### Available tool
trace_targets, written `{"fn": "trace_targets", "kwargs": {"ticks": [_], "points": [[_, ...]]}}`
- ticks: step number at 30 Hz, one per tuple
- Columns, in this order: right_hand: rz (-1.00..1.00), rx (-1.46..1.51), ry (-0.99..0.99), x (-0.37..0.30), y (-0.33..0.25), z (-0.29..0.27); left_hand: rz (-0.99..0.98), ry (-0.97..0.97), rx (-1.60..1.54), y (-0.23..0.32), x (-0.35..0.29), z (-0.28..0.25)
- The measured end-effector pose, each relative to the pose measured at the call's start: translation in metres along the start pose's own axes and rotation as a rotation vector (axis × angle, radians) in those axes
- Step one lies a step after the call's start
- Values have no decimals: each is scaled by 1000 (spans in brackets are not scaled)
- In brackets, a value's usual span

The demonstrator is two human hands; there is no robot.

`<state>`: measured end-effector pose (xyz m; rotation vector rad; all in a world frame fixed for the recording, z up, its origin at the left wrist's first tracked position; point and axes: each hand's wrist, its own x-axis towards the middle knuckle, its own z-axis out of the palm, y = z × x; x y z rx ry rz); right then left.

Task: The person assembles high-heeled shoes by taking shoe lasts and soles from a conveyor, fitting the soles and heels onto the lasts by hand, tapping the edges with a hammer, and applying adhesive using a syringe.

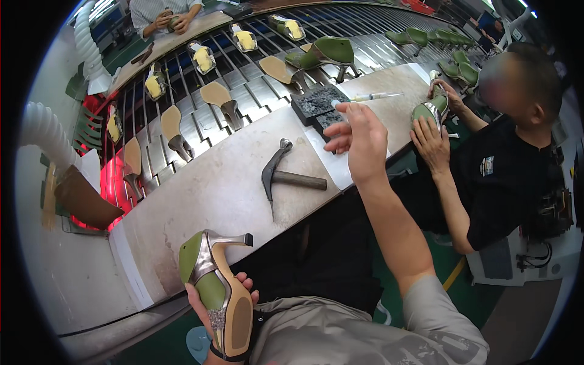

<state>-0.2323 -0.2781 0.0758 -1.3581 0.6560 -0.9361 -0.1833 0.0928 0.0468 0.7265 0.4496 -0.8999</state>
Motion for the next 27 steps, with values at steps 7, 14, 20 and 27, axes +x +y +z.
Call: {"fn": "trace_targets", "kwargs": {"ticks": [7,14,20,27], "points": [[14,-66,111,2,27,16,47,-3,3,7,-1,6],[-758,-959,-10,-79,98,6,361,55,180,52,12,0],[-757,-956,-52,-79,106,12,997,316,728,178,16,-41],[-786,-982,-70,-84,106,20,1163,713,1158,245,41,-91]]}}
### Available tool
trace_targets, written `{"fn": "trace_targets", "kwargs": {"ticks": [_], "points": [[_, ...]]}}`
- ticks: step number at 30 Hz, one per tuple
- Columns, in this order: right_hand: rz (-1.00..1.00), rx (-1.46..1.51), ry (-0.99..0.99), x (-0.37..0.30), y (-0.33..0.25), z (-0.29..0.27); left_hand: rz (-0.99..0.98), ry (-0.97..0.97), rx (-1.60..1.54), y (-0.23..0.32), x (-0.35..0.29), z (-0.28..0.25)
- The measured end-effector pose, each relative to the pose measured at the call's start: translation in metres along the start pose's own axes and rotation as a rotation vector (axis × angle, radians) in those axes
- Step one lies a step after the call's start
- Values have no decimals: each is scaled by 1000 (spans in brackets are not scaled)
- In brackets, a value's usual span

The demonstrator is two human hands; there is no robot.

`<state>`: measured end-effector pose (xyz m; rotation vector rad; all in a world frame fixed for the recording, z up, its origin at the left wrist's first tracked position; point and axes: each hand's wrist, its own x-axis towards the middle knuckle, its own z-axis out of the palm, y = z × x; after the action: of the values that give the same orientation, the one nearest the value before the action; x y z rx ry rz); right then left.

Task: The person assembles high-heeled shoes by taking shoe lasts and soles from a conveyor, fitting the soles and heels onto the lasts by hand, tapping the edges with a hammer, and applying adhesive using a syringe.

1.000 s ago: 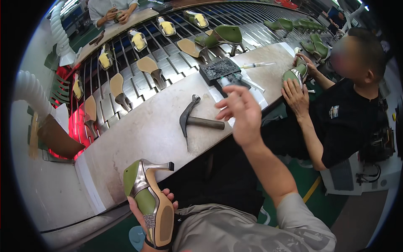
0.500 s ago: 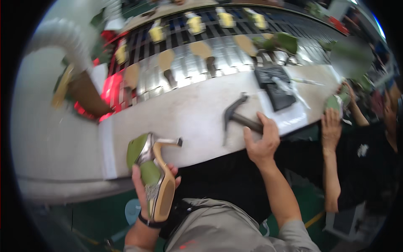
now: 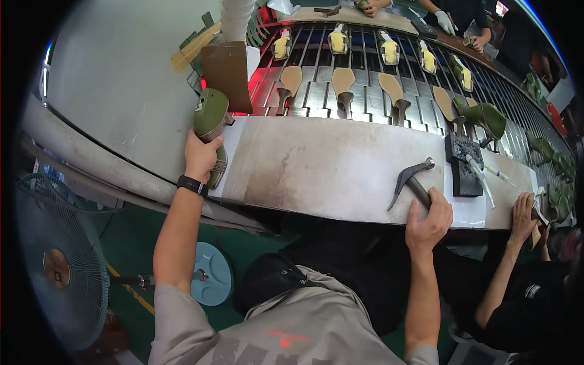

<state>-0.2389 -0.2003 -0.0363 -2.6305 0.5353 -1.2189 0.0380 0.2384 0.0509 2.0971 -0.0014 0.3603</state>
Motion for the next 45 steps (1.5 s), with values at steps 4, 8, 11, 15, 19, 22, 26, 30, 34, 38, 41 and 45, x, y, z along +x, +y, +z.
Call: {"fn": "trace_targets", "kwargs": {"ticks": [4,8,11,15,19,22,26,30,34,38,41,45], "points": [[-45,5,8,1,-2,-4,95,99,-53,-24,5,9],[31,37,-112,0,3,-15,447,268,-34,15,-60,34],[-82,121,-131,43,-31,-46,318,-269,-68,45,-109,49],[-239,192,-47,191,-16,-56,487,-756,-27,92,-118,121],[-181,-242,-280,347,76,5,672,-865,145,109,-104,181],[-100,-513,-719,440,194,45,717,-849,344,113,-107,196],[-17,-741,-1201,478,336,101,657,-891,401,113,-104,195],[93,-650,-1429,439,421,157,588,-882,385,108,-101,193],[187,-732,-1340,418,425,166,584,-891,384,110,-95,194],[433,-561,-789,425,432,156,586,-887,392,108,-94,196],[494,-477,-490,459,431,147,593,-880,387,105,-97,195],[445,-244,-482,514,418,194,574,-898,412,101,-100,185]]}}
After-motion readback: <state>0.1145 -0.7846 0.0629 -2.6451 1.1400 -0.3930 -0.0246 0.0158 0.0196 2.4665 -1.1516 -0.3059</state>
